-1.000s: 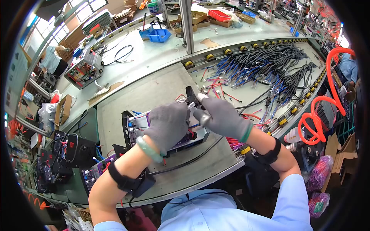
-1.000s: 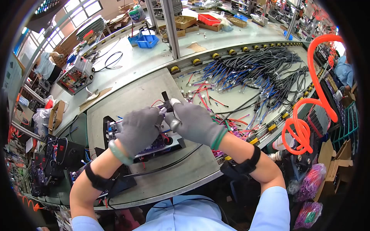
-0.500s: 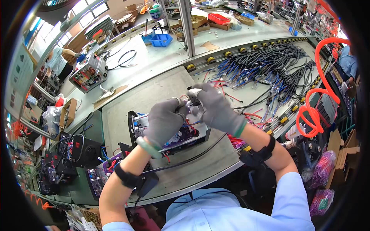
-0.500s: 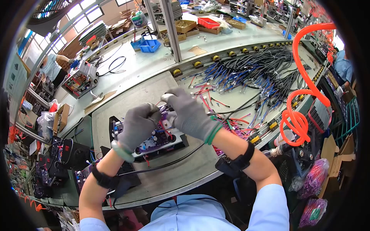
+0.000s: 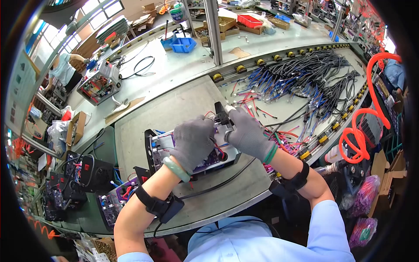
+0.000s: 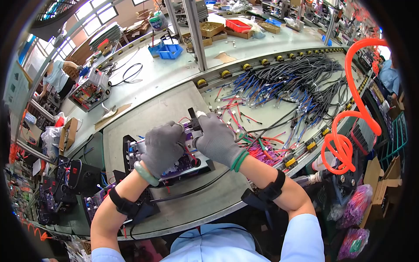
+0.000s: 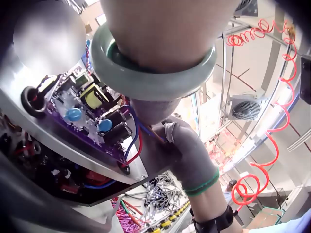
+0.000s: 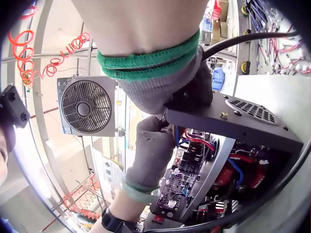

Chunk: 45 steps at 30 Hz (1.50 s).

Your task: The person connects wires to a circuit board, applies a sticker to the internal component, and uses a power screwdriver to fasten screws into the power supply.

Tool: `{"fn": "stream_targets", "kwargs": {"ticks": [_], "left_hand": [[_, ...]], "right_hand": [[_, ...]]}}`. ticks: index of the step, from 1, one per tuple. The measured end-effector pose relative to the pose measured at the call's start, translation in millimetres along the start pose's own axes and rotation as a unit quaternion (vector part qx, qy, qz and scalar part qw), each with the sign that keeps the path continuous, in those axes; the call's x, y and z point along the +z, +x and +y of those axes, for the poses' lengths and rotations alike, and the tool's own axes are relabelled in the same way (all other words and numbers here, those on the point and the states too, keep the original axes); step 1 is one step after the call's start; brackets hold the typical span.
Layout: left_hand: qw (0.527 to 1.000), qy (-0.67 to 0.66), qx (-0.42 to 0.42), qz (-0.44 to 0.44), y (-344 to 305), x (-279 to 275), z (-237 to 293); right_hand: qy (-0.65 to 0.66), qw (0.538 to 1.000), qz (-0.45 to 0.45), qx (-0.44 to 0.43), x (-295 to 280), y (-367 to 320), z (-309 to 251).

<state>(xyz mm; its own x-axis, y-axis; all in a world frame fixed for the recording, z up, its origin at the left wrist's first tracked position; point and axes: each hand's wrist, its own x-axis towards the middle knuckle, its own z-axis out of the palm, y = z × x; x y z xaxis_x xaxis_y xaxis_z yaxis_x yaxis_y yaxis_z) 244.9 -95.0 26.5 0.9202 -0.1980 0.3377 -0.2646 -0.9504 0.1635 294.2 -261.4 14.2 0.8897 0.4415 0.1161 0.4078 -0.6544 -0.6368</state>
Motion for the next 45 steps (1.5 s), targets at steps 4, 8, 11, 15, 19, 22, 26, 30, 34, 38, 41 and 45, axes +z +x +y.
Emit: {"fn": "stream_targets", "kwargs": {"ticks": [4, 8, 11, 15, 19, 22, 26, 30, 34, 38, 41, 45], "left_hand": [[1.000, -0.020, -0.004, 0.004, 2, 5, -5], [0.999, -0.021, 0.018, 0.015, 7, 6, -2], [0.997, 0.062, 0.050, -0.018, 15, 13, 5], [0.995, 0.095, 0.022, -0.023, 14, 17, 9], [0.991, -0.091, -0.046, -0.088, -6, -32, -1], [0.999, -0.019, -0.029, 0.038, -67, -103, -27], [0.982, 0.111, -0.083, 0.131, -193, -190, -99], [0.928, 0.205, -0.311, -0.032, -375, -199, -167], [0.840, -0.177, -0.492, -0.146, -408, -138, -128], [0.906, -0.106, -0.393, -0.121, -452, -25, -178], [0.958, 0.043, -0.283, 0.038, -403, -46, -135], [0.863, -0.225, -0.445, 0.078, -422, -25, -131]], "right_hand": [[0.011, 1.000, -0.008, -0.007, -1, 1, 3], [0.015, 1.000, 0.004, -0.012, 2, -1, 2], [-0.038, 0.998, -0.019, 0.034, -1, 1, -7], [-0.038, 0.999, -0.002, 0.035, 0, 0, -6], [0.026, 0.995, 0.068, -0.071, 15, 1, 19], [0.061, 0.995, 0.043, -0.065, 13, 3, 21], [0.083, 0.991, 0.071, -0.076, 17, 4, 24], [0.064, 0.996, 0.045, -0.038, 13, 1, 20], [0.052, 0.997, 0.030, -0.047, 11, 5, 25], [-0.005, 0.999, 0.024, -0.038, 4, 4, 21], [0.031, 0.998, 0.018, -0.048, -6, 1, 14], [0.025, 0.993, 0.062, -0.100, -8, 9, 43]]}}
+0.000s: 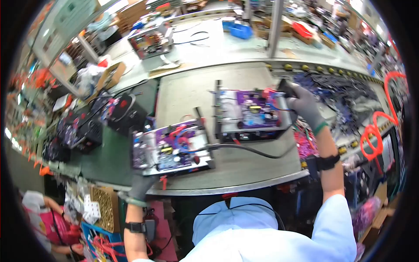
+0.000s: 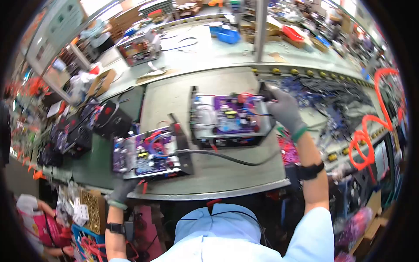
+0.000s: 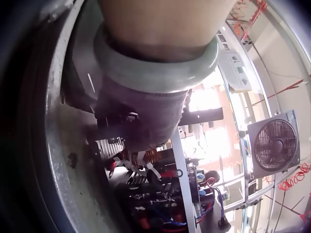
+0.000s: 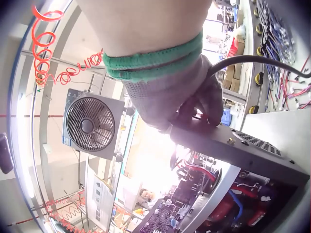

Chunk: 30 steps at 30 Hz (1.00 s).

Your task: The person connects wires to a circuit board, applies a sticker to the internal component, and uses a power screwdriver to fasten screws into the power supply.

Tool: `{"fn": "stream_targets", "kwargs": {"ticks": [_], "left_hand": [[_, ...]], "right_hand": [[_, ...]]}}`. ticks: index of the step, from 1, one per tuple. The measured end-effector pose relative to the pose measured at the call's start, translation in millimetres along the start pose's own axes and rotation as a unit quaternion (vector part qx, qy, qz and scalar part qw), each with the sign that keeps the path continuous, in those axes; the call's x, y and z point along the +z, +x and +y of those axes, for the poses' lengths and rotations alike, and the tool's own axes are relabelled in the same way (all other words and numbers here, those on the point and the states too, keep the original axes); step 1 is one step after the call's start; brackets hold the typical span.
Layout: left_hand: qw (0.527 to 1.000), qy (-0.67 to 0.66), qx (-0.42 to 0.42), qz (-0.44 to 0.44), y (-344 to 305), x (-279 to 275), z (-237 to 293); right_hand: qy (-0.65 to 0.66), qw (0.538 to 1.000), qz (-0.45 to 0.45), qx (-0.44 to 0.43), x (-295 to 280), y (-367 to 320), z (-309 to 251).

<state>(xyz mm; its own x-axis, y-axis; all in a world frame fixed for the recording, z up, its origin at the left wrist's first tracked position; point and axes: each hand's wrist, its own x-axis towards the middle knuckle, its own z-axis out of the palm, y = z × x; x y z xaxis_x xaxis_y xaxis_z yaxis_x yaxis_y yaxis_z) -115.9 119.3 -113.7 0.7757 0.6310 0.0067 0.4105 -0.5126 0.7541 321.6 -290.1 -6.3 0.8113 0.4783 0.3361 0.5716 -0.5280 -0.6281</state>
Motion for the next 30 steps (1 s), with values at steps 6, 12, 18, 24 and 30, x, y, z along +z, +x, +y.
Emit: {"fn": "stream_targets", "kwargs": {"ticks": [6, 12, 18, 24, 30], "left_hand": [[0.998, -0.009, -0.052, 0.018, -10, 28, 52], [0.987, -0.041, -0.095, 0.124, -35, 61, 55], [0.929, 0.142, 0.019, 0.341, -93, -24, 4], [0.754, 0.431, -0.276, 0.412, -166, -189, -96], [0.723, 0.507, -0.446, 0.149, -163, -219, -112]], "right_hand": [[0.180, 0.972, -0.129, 0.075, -29, 12, 53], [0.229, 0.973, 0.003, 0.005, -20, 24, 139], [0.118, 0.993, -0.021, -0.001, -40, 16, 133], [0.094, 0.995, -0.041, 0.003, -41, 24, 134], [0.089, 0.994, -0.064, 0.005, -38, 23, 135]]}}
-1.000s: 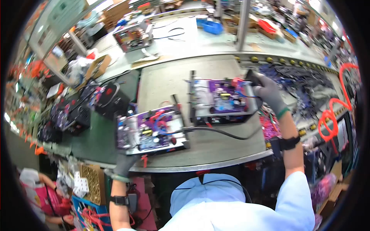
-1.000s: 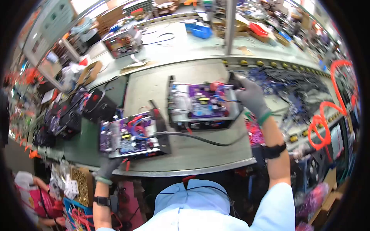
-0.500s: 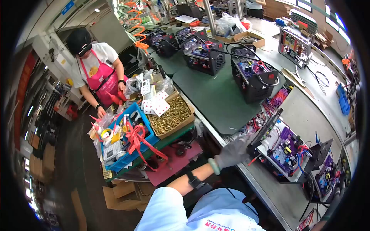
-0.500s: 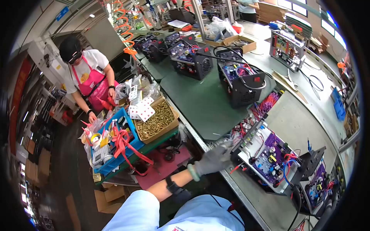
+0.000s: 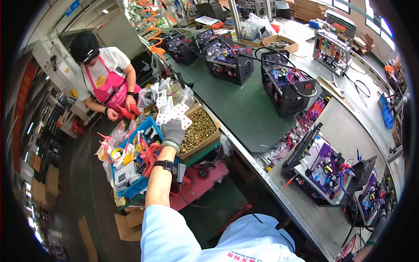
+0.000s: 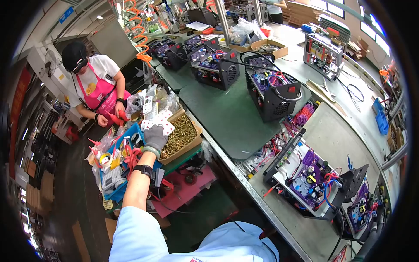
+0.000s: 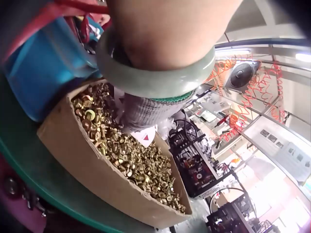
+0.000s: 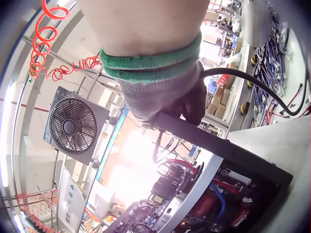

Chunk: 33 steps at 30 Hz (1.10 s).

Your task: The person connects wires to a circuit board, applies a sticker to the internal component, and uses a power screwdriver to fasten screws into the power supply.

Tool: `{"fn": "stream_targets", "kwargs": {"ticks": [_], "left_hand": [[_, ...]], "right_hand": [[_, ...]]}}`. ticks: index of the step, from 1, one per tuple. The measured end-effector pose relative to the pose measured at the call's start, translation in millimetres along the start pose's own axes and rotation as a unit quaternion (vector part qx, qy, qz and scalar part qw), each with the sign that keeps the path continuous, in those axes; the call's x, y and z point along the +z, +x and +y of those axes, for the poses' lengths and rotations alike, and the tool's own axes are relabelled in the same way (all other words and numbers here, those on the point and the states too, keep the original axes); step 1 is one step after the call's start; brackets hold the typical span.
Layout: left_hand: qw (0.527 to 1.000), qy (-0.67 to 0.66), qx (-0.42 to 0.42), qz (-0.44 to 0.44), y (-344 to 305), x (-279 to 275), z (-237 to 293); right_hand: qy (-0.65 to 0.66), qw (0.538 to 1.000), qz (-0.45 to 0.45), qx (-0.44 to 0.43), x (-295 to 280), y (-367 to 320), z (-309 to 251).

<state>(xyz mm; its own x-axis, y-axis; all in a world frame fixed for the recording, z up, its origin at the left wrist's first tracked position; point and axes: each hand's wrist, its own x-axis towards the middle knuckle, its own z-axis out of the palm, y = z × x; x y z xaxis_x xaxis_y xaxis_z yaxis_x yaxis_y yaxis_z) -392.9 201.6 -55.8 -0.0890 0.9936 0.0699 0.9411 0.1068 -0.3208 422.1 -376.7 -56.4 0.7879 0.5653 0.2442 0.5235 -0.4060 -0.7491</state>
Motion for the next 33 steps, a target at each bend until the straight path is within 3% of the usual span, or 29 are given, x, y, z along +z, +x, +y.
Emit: {"fn": "stream_targets", "kwargs": {"ticks": [5, 6, 7, 8, 10, 12, 14, 15, 18, 19, 20, 22, 23, 24, 26, 28, 31, 32, 33], "left_hand": [[0.996, -0.064, -0.001, 0.054, -2, 21, -16], [0.993, -0.072, 0.000, 0.090, -4, 25, -19], [0.973, -0.128, 0.030, 0.191, -3, 38, -26], [0.962, -0.212, -0.005, 0.173, 4, 47, -30], [0.975, -0.211, -0.028, 0.059, 4, 38, -30], [0.967, -0.233, -0.026, 0.100, 8, 36, -27], [0.938, -0.344, -0.009, 0.038, 23, 40, -41], [0.915, -0.394, 0.001, 0.087, 28, 50, -43], [0.673, -0.728, -0.072, -0.108, 9, 12, -35], [0.610, -0.766, -0.049, -0.194, 23, 36, -49], [0.651, -0.730, -0.042, -0.204, 13, 30, -47], [0.852, -0.471, -0.026, -0.226, -2, 15, -36], [0.910, -0.394, 0.013, -0.128, 3, 30, -37], [0.972, -0.211, 0.016, 0.102, -4, 38, -31], [0.978, -0.197, -0.015, 0.061, -16, 7, -19], [0.976, -0.200, 0.012, 0.083, -21, 5, -16], [0.979, -0.193, 0.050, -0.048, -30, -20, 3], [0.981, -0.181, 0.063, -0.042, -13, 13, 3], [0.981, -0.176, 0.064, -0.047, -14, 6, 5]], "right_hand": [[0.001, 0.999, -0.032, 0.014, 4, 3, -16], [0.027, 0.999, -0.009, 0.039, 4, 3, -8], [0.015, 1.000, -0.009, 0.022, 6, -1, -17], [0.003, 1.000, -0.008, 0.005, 8, -4, -25], [-0.013, 1.000, 0.009, -0.003, 9, -6, -31], [0.063, 0.998, 0.008, -0.017, 11, -6, -24], [0.084, 0.996, 0.001, -0.014, 15, -7, -31], [0.139, 0.990, 0.003, 0.009, 17, -10, -35], [0.052, 0.998, 0.023, 0.018, 1, 2, 13], [0.025, 0.999, 0.022, -0.022, 5, 1, 3], [0.022, 0.999, -0.001, -0.026, 2, 1, 1], [0.010, 0.999, 0.014, -0.049, -7, 16, 50], [0.004, 0.999, 0.015, -0.048, -10, 15, 49], [0.000, 0.999, 0.019, -0.044, -9, 14, 48], [-0.008, 0.999, 0.023, -0.038, -7, 12, 41], [-0.013, 0.999, 0.024, -0.034, -7, 10, 36], [-0.017, 0.999, 0.026, -0.033, -7, 9, 32], [-0.020, 0.999, 0.025, -0.034, -7, 9, 31], [-0.021, 0.999, 0.026, -0.033, -7, 8, 30]]}}
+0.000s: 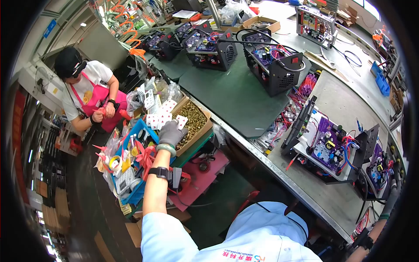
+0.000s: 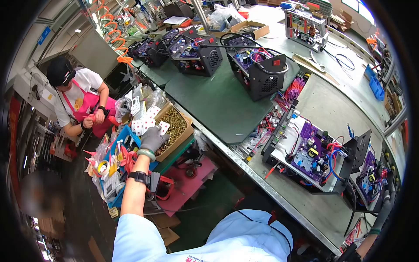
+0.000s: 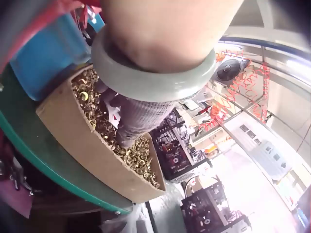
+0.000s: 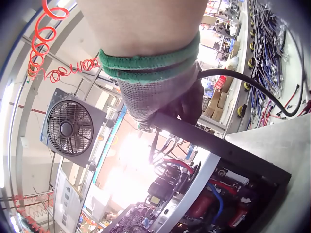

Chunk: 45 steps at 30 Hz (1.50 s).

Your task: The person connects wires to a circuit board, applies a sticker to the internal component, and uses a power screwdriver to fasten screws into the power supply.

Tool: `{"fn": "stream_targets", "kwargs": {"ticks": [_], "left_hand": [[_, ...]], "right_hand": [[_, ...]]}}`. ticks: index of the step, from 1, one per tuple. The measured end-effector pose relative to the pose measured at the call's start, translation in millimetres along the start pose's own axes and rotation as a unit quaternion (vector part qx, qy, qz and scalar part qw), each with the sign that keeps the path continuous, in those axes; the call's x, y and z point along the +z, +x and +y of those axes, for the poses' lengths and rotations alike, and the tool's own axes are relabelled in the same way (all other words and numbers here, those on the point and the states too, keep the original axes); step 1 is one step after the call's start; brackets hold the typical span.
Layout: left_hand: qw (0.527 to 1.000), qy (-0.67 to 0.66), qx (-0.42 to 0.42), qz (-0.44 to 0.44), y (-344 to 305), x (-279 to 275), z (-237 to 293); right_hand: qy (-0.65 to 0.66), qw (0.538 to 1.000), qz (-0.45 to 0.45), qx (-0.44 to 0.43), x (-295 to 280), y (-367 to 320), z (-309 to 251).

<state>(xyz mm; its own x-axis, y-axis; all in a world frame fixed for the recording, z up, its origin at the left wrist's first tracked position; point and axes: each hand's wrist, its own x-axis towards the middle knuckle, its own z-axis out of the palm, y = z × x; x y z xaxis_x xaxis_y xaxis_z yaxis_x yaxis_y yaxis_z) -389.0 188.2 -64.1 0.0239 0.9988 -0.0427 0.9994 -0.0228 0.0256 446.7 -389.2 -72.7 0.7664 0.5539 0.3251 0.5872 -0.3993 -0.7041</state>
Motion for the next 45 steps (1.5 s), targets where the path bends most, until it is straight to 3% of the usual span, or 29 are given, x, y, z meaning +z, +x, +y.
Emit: {"fn": "stream_targets", "kwargs": {"ticks": [7, 11, 15, 17, 21, 23, 25, 35, 41, 44, 45], "left_hand": [[0.995, 0.098, 0.010, -0.010, 5, -8, 22], [0.992, 0.098, -0.035, -0.076, 13, -26, 39], [0.981, 0.159, -0.097, -0.054, 32, -6, 64], [0.979, 0.189, -0.048, -0.051, 39, 3, 62], [0.989, 0.117, -0.034, -0.086, 49, -4, 33], [0.986, 0.069, -0.037, -0.146, 35, -31, 27], [0.995, 0.031, -0.056, -0.080, 26, -30, 20], [0.997, -0.019, -0.035, -0.060, 21, -21, 2], [0.998, -0.060, -0.008, 0.011, 41, 6, -31], [0.956, -0.188, -0.101, 0.200, 36, 4, -32], [0.938, -0.178, -0.090, 0.284, 24, -11, -13]], "right_hand": [[-0.005, 1.000, 0.015, -0.009, 2, -3, -8], [-0.015, 1.000, 0.008, -0.019, -2, -1, -9], [-0.020, 1.000, 0.009, -0.021, 4, -3, -22], [-0.023, 0.999, 0.012, -0.023, 10, -1, -31], [-0.022, 1.000, 0.016, -0.012, 25, 3, -55], [-0.023, 1.000, 0.015, -0.012, 26, 8, -65], [-0.021, 1.000, 0.016, -0.014, 27, 9, -70], [-0.020, 0.999, 0.011, -0.024, 30, 2, -90], [-0.017, 0.999, 0.013, -0.030, 28, -8, -98], [-0.009, 0.999, 0.023, -0.036, 27, -23, -108], [-0.002, 0.999, 0.027, -0.043, 31, -29, -120]]}}
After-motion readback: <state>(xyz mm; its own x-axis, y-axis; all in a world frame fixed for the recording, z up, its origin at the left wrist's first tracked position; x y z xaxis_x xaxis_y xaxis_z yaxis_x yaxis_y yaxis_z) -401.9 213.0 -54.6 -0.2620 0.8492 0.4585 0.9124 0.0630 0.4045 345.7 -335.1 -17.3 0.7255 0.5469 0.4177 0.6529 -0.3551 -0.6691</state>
